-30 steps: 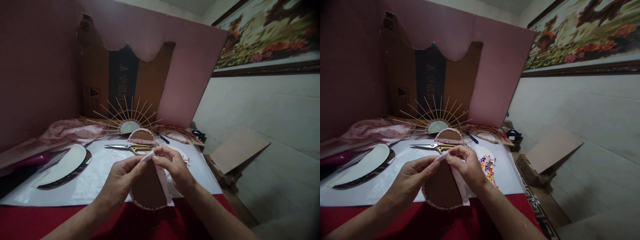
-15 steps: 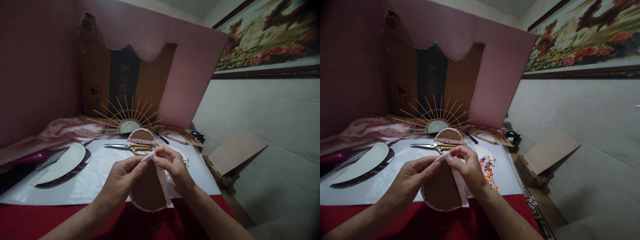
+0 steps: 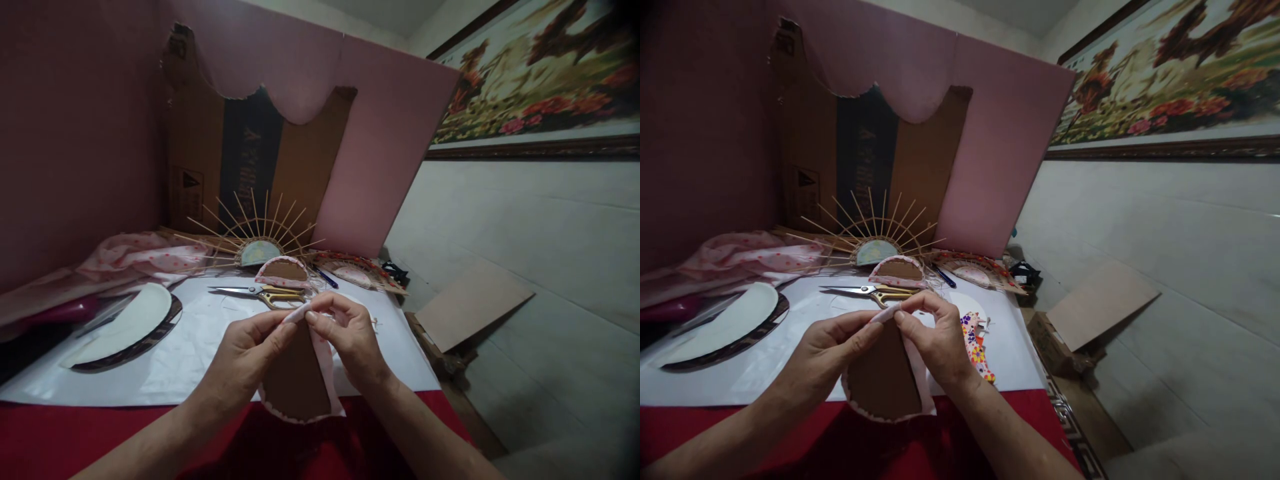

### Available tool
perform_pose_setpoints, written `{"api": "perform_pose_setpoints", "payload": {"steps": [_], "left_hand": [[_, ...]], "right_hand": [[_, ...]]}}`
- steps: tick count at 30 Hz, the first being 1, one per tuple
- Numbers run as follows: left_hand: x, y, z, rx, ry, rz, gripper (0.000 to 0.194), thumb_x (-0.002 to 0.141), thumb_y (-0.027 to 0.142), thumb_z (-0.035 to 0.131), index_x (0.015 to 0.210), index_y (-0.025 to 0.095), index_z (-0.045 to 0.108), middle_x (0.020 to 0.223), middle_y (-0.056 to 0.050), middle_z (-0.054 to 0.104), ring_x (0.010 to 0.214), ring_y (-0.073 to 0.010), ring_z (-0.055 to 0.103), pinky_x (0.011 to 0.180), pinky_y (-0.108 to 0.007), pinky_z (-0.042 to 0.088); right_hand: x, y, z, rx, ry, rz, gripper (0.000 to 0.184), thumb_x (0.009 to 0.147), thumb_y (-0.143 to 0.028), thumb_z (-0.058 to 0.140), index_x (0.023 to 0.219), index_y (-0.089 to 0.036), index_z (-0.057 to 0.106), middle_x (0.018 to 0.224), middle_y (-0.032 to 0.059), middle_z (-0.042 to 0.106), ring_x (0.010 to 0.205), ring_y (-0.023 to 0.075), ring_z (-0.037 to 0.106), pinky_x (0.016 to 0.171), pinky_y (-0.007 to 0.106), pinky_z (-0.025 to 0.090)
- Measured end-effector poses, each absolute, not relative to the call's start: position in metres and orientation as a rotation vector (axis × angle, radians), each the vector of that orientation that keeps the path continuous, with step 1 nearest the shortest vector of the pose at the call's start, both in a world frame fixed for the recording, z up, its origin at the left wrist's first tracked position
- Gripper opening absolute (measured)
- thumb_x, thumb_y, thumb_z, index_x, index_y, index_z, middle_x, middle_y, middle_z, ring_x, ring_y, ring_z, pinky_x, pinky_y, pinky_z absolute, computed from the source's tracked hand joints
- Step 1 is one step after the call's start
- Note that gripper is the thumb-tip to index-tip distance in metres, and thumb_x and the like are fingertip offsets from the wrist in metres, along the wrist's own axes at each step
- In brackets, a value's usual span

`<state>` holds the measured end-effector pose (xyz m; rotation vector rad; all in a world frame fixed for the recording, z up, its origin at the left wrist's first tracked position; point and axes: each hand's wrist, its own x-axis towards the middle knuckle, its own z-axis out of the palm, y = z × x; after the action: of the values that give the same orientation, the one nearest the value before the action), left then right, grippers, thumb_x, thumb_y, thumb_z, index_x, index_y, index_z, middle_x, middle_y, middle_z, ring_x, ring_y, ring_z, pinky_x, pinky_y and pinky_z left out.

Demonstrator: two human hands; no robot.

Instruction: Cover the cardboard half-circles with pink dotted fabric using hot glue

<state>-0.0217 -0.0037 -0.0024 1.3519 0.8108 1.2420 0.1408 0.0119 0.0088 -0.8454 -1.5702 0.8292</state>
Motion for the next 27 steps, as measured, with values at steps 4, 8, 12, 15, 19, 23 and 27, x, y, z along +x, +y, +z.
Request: {"api": "perform_pose_setpoints", "payload": {"steps": [4, 8, 12, 15, 19, 23, 27], "left_hand": [[-0.021, -0.004, -0.002, 1.329, 0.802, 1.246, 0.022, 0.079, 0.036, 0.068, 0.099, 0.032, 0.076, 0.088, -0.001, 0.077, 0.084, -0.0184, 0.064, 0.072, -0.024, 0.047], [-0.020, -0.004, -0.003, 1.334, 0.793, 1.249, 0.021, 0.080, 0.033, 0.068, 0.099, 0.031, 0.076, 0.089, -0.001, 0.077, 0.085, -0.0178, 0.063, 0.074, -0.024, 0.047], [-0.020, -0.004, -0.003, 1.349, 0.778, 1.245, 0.021, 0.081, 0.031, 0.067, 0.100, 0.030, 0.076, 0.090, 0.000, 0.076, 0.085, -0.0170, 0.064, 0.076, -0.023, 0.047], [-0.021, -0.004, -0.004, 1.350, 0.752, 1.218, 0.021, 0.082, 0.031, 0.066, 0.100, 0.030, 0.075, 0.090, 0.001, 0.076, 0.086, -0.0162, 0.064, 0.076, -0.023, 0.048], [-0.021, -0.004, -0.003, 1.331, 0.754, 1.225, 0.020, 0.082, 0.030, 0.066, 0.099, 0.030, 0.076, 0.090, 0.002, 0.076, 0.086, -0.0150, 0.064, 0.077, -0.021, 0.048], [-0.021, -0.002, -0.001, 1.319, 0.737, 1.242, 0.018, 0.081, 0.028, 0.067, 0.096, 0.027, 0.077, 0.088, 0.001, 0.077, 0.085, -0.0152, 0.065, 0.078, -0.022, 0.048], [-0.022, 0.000, -0.002, 1.318, 0.755, 1.253, 0.018, 0.080, 0.027, 0.068, 0.095, 0.026, 0.077, 0.087, 0.000, 0.076, 0.083, -0.0152, 0.064, 0.077, -0.022, 0.048]], "right_hand": [[0.138, 0.006, 0.010, -0.824, -1.618, 0.484, 0.007, 0.078, -0.019, 0.065, 0.073, -0.023, 0.066, 0.076, 0.0012, 0.063, 0.078, 0.0193, 0.058, 0.077, 0.036, 0.043], [0.138, 0.000, 0.008, -0.831, -1.766, 0.126, 0.011, 0.079, -0.014, 0.064, 0.081, -0.025, 0.066, 0.078, 0.0019, 0.065, 0.079, 0.0207, 0.059, 0.081, 0.040, 0.042], [0.142, -0.002, 0.008, -0.810, -1.895, -0.148, 0.017, 0.078, -0.012, 0.062, 0.088, -0.025, 0.064, 0.078, 0.0024, 0.067, 0.085, 0.0233, 0.059, 0.084, 0.044, 0.040], [0.145, -0.004, 0.011, -0.800, -2.011, -0.319, 0.020, 0.077, -0.015, 0.060, 0.094, -0.025, 0.063, 0.082, 0.0031, 0.069, 0.090, 0.0254, 0.059, 0.085, 0.046, 0.038], [0.146, -0.003, 0.011, -0.711, -2.024, -0.526, 0.024, 0.077, -0.015, 0.054, 0.099, -0.017, 0.065, 0.084, 0.0055, 0.071, 0.087, 0.0255, 0.061, 0.082, 0.046, 0.038], [0.143, -0.003, 0.008, -0.646, -2.022, -0.762, 0.024, 0.078, -0.016, 0.055, 0.100, -0.013, 0.066, 0.088, 0.0076, 0.073, 0.090, 0.0248, 0.061, 0.085, 0.045, 0.040], [0.140, -0.004, 0.008, -0.642, -2.031, -0.854, 0.024, 0.078, -0.015, 0.056, 0.099, -0.012, 0.067, 0.088, 0.0074, 0.073, 0.088, 0.0241, 0.061, 0.085, 0.044, 0.042]]}}
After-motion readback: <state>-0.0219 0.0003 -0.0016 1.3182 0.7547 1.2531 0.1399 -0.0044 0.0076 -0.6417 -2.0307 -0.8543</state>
